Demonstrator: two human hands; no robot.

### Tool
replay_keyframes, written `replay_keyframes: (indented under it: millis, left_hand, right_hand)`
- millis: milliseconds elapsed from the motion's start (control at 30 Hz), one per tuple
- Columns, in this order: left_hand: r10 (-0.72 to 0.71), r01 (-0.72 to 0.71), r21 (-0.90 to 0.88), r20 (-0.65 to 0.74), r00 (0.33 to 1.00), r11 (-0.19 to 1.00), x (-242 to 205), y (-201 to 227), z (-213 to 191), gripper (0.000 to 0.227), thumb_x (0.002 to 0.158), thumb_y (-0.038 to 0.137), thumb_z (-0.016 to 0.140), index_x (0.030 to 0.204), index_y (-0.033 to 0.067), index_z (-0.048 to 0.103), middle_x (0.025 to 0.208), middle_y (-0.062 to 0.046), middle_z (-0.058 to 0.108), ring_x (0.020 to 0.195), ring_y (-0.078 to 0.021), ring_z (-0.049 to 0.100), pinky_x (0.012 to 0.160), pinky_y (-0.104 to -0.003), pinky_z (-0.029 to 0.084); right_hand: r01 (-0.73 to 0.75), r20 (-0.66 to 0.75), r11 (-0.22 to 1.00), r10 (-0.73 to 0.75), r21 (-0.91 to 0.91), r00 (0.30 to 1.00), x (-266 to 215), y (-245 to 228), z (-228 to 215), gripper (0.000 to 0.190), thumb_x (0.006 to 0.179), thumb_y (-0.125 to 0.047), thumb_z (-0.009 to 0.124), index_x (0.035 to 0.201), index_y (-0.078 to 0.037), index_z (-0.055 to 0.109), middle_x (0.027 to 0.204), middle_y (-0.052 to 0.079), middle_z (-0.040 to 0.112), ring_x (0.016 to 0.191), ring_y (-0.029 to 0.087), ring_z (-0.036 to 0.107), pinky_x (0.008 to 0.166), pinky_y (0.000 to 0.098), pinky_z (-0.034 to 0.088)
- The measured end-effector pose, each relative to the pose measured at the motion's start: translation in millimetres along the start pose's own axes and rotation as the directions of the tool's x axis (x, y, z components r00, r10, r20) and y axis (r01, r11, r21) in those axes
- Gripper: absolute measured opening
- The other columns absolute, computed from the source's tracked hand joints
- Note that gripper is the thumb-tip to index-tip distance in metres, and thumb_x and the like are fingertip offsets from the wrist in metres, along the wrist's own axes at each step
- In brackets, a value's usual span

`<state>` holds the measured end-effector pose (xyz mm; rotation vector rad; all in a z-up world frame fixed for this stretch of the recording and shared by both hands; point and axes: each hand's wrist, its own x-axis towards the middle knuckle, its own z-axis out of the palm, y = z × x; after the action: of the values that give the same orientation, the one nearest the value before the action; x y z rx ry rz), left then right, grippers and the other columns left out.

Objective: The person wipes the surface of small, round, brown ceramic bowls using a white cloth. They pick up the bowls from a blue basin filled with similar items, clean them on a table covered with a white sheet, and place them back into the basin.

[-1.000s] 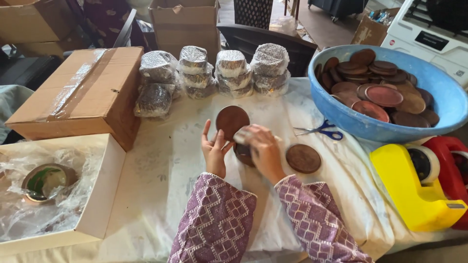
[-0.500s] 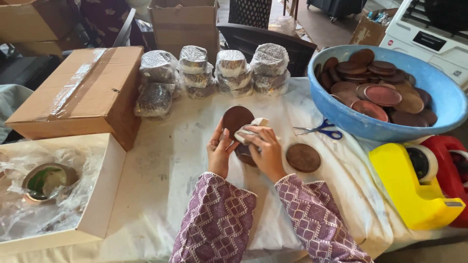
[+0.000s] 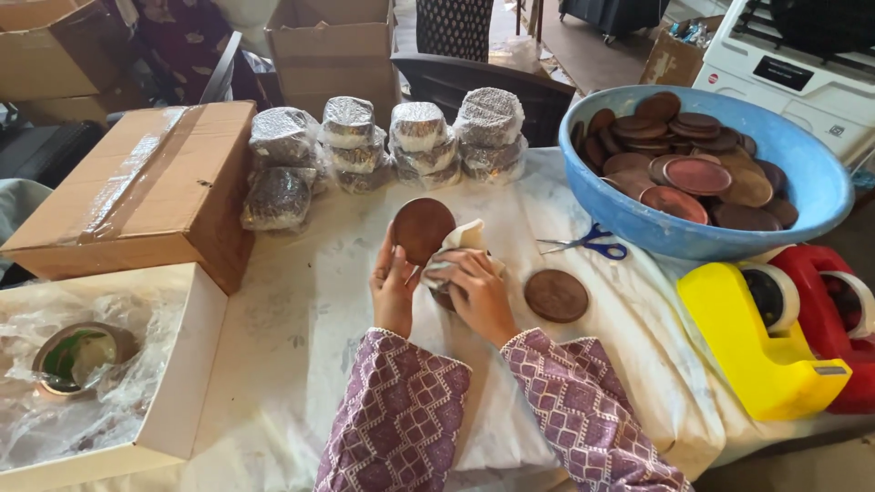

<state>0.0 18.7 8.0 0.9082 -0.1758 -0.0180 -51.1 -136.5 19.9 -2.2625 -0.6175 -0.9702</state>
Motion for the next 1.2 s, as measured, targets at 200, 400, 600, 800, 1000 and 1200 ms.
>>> replay_keyframes:
  millis: [200,400,600,800,1000,1200]
  left_hand:
    - [-0.052,0.050,0.054,0.026,0.998,0.997,-1.4,-21.7,-0.9,0.052,0.103,0.020,0.062,0.155,0.0227,0.053,0.105,0.004,0.063,0.092,-0.0054,0.063,0.088,-0.028,0.061]
    - [-0.071,0.057,0.150,0.088,0.994,0.987,-0.2,-24.8,-3.4,0.049,0.103,0.017,0.061,0.152,0.0125,0.056,0.112,0.000,0.070,0.092,-0.0080,0.066,0.079,-0.026,0.057]
    - [-0.033,0.007,0.263,0.096,0.995,0.965,-8.5,-7.0,17.4,0.054,0.099,0.017,0.065,0.151,0.0102,0.053,0.122,-0.004,0.073,0.109,-0.0168,0.068,0.095,-0.033,0.055]
    - [0.306,-0.382,0.562,0.228,0.924,0.734,-8.7,-13.6,22.2,0.070,0.094,0.020,0.071,0.154,0.0074,0.038,0.157,-0.011,0.038,0.143,-0.0219,0.041,0.114,-0.041,0.041]
    - [-0.163,0.127,0.162,0.233,0.959,0.979,-9.4,-17.1,13.2,0.055,0.102,0.023,0.060,0.153,0.0089,0.047,0.148,-0.006,0.057,0.137,-0.0180,0.052,0.113,-0.033,0.043]
    - [-0.134,0.144,-0.052,0.159,0.978,0.988,-0.6,-19.8,7.0,0.051,0.103,0.025,0.054,0.152,0.0101,0.050,0.137,-0.008,0.065,0.126,-0.0196,0.060,0.109,-0.036,0.048]
  right_hand:
    - [-0.216,-0.183,0.975,0.203,-0.054,0.962,3.8,18.6,-13.7,0.042,0.091,-0.001,0.062,0.130,-0.016,0.070,0.138,0.002,0.067,0.129,0.026,0.059,0.110,0.0388,0.049]
    - [0.082,0.083,0.992,-0.074,-0.100,0.994,15.8,-11.7,-19.6,0.065,0.093,-0.037,0.066,0.147,-0.006,0.049,0.154,0.017,0.044,0.138,0.036,0.039,0.112,0.0479,0.032]
    - [-0.085,0.024,0.976,0.091,-0.201,0.996,-1.2,19.8,-10.3,0.037,0.099,-0.021,0.067,0.135,-0.014,0.063,0.135,0.005,0.064,0.120,0.028,0.064,0.096,0.0389,0.055]
    - [-0.393,-0.210,0.696,0.612,0.601,0.763,6.6,45.0,-22.8,0.027,0.095,-0.020,0.075,0.115,-0.004,0.069,0.098,0.000,0.074,0.087,0.010,0.065,0.078,0.0243,0.053]
    - [-0.466,-0.036,0.556,0.668,0.689,0.743,-2.5,55.0,-6.5,0.028,0.083,-0.015,0.089,0.099,-0.002,0.069,0.093,0.000,0.070,0.085,0.010,0.062,0.074,0.0246,0.051]
    - [-0.095,-0.301,0.983,0.043,-0.159,0.953,-3.8,-0.2,-8.0,0.039,0.077,0.000,0.078,0.112,-0.018,0.070,0.118,0.002,0.072,0.113,0.025,0.065,0.097,0.0362,0.053]
